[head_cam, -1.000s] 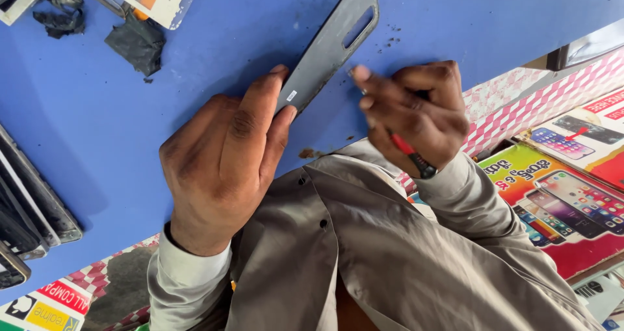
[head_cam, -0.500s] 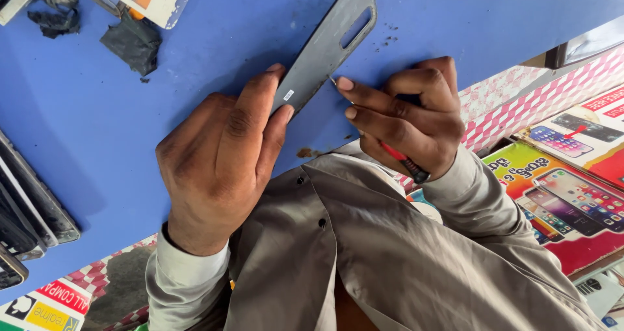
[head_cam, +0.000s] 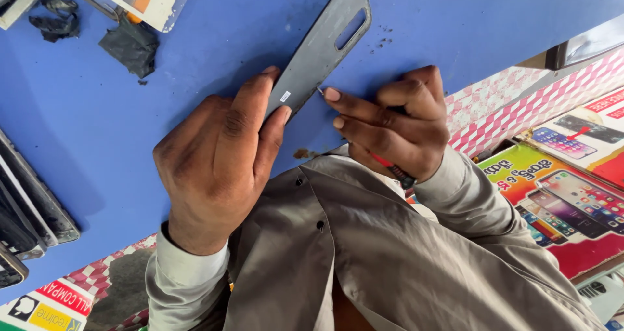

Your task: The person uses a red-handled screwdriver to scrape and clean the edges and back surface of a dark gray phone back cover. They rotate the cover to access different sides and continue scraping along the perimeter and camera cutout area.

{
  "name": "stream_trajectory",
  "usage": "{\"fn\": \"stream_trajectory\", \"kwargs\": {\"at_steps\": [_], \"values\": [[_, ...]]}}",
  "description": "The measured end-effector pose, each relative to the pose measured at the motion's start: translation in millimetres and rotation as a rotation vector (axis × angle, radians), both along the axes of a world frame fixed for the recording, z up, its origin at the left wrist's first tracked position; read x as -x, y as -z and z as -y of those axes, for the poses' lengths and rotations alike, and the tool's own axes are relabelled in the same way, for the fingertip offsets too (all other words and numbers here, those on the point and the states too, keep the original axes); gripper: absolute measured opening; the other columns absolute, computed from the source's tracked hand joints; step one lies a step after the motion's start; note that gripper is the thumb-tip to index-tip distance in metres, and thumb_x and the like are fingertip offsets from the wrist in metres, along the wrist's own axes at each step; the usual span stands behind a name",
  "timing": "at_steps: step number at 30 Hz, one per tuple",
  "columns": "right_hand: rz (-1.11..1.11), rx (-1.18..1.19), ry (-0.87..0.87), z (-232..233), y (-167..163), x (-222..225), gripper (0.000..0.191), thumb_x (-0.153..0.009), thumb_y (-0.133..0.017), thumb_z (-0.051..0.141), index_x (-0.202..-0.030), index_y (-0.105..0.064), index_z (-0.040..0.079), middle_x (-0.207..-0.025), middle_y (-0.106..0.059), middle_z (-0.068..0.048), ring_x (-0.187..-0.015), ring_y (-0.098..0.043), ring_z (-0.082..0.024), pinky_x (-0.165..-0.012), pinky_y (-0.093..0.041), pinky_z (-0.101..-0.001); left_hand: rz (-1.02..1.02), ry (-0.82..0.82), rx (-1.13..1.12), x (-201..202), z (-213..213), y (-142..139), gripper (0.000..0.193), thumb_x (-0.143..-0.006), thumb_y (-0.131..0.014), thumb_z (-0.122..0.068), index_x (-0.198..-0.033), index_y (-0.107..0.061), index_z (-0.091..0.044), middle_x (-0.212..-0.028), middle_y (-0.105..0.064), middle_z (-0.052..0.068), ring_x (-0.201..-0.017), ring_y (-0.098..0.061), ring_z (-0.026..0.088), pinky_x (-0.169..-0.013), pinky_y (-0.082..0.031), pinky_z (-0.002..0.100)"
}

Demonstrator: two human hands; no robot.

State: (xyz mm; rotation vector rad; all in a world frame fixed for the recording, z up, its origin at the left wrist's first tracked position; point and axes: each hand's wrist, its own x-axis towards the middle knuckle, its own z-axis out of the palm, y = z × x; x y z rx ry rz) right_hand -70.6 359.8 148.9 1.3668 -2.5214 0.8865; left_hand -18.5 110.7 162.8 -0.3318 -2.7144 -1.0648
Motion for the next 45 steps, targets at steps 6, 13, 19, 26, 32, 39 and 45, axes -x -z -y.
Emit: {"fn": "stream_trajectory", "kwargs": {"at_steps": [6, 13, 19, 26, 32, 39, 45], "values": [[0.006, -0.036, 0.059, -0.6, 2.9, -0.9, 0.027, -0.079, -0.077, -0.011, -0.098, -0.072, 0.007, -0.118, -0.077, -0.008, -0.082, -0.048, -0.02, -0.077, -0.044, -0.0355, 0.024, 0.002, 0.007, 0.5, -1.3, -0.2, 0.038, -0.101, -0.085, -0.004, -0.129, -0.062, 0.003, -0.095, -0.071, 0.008, -0.072, -0.062, 0.02, -0.067, -0.049, 0.034], [-0.013, -0.006, 0.056, 2.7, 1.5, 1.2, 0.024, -0.081, -0.078, -0.01, -0.097, -0.071, 0.007, -0.119, -0.077, -0.009, -0.082, -0.047, -0.021, -0.075, -0.043, -0.0363, 0.015, 0.013, 0.017, 1.0, -0.9, -1.4, 0.037, -0.102, -0.084, -0.003, -0.129, -0.061, 0.004, -0.099, -0.071, 0.009, -0.073, -0.063, 0.02, -0.069, -0.051, 0.034], [-0.035, 0.006, 0.061, 7.3, 1.9, -1.3, 0.021, -0.082, -0.078, -0.009, -0.09, -0.068, 0.008, -0.114, -0.077, -0.01, -0.077, -0.045, -0.021, -0.07, -0.042, -0.0351, 0.008, 0.019, 0.011, 0.3, -1.7, -1.2, 0.038, -0.104, -0.084, -0.003, -0.131, -0.059, 0.005, -0.102, -0.072, 0.01, -0.074, -0.064, 0.019, -0.068, -0.051, 0.033], [-0.021, 0.036, -0.033, 1.3, 3.3, 0.1, 0.021, -0.082, -0.078, -0.004, -0.099, -0.071, 0.007, -0.119, -0.076, -0.008, -0.08, -0.045, -0.021, -0.074, -0.043, -0.037, -0.003, 0.022, 0.046, 0.0, 0.0, -1.5, 0.037, -0.099, -0.084, -0.004, -0.127, -0.061, 0.004, -0.095, -0.071, 0.009, -0.071, -0.062, 0.02, -0.068, -0.05, 0.037], [-0.023, 0.041, -0.005, -0.1, 3.0, -5.3, 0.029, -0.077, -0.076, -0.009, -0.098, -0.073, 0.011, -0.118, -0.076, -0.004, -0.079, -0.048, -0.018, -0.072, -0.043, -0.0354, 0.012, 0.013, 0.044, 0.0, -1.5, -1.1, 0.037, -0.1, -0.085, -0.005, -0.128, -0.061, 0.004, -0.094, -0.071, 0.008, -0.071, -0.062, 0.021, -0.069, -0.051, 0.037], [-0.055, 0.069, 0.06, 0.2, 9.2, -1.6, 0.028, -0.078, -0.08, -0.011, -0.092, -0.065, 0.009, -0.121, -0.075, -0.012, -0.077, -0.048, -0.021, -0.07, -0.044, -0.0357, -0.006, 0.022, 0.042, 1.9, -3.5, -3.6, 0.037, -0.099, -0.082, -0.003, -0.127, -0.06, 0.005, -0.099, -0.073, 0.01, -0.073, -0.064, 0.021, -0.068, -0.051, 0.037], [-0.024, 0.035, 0.122, -1.6, 8.5, -4.0, 0.025, -0.083, -0.079, -0.009, -0.1, -0.068, 0.005, -0.13, -0.073, -0.013, -0.082, -0.047, -0.023, -0.075, -0.045, -0.0365, -0.01, 0.021, 0.041, 3.5, -6.9, -4.2, 0.036, -0.102, -0.081, -0.004, -0.129, -0.059, 0.005, -0.104, -0.073, 0.012, -0.077, -0.066, 0.022, -0.072, -0.053, 0.036]]}}
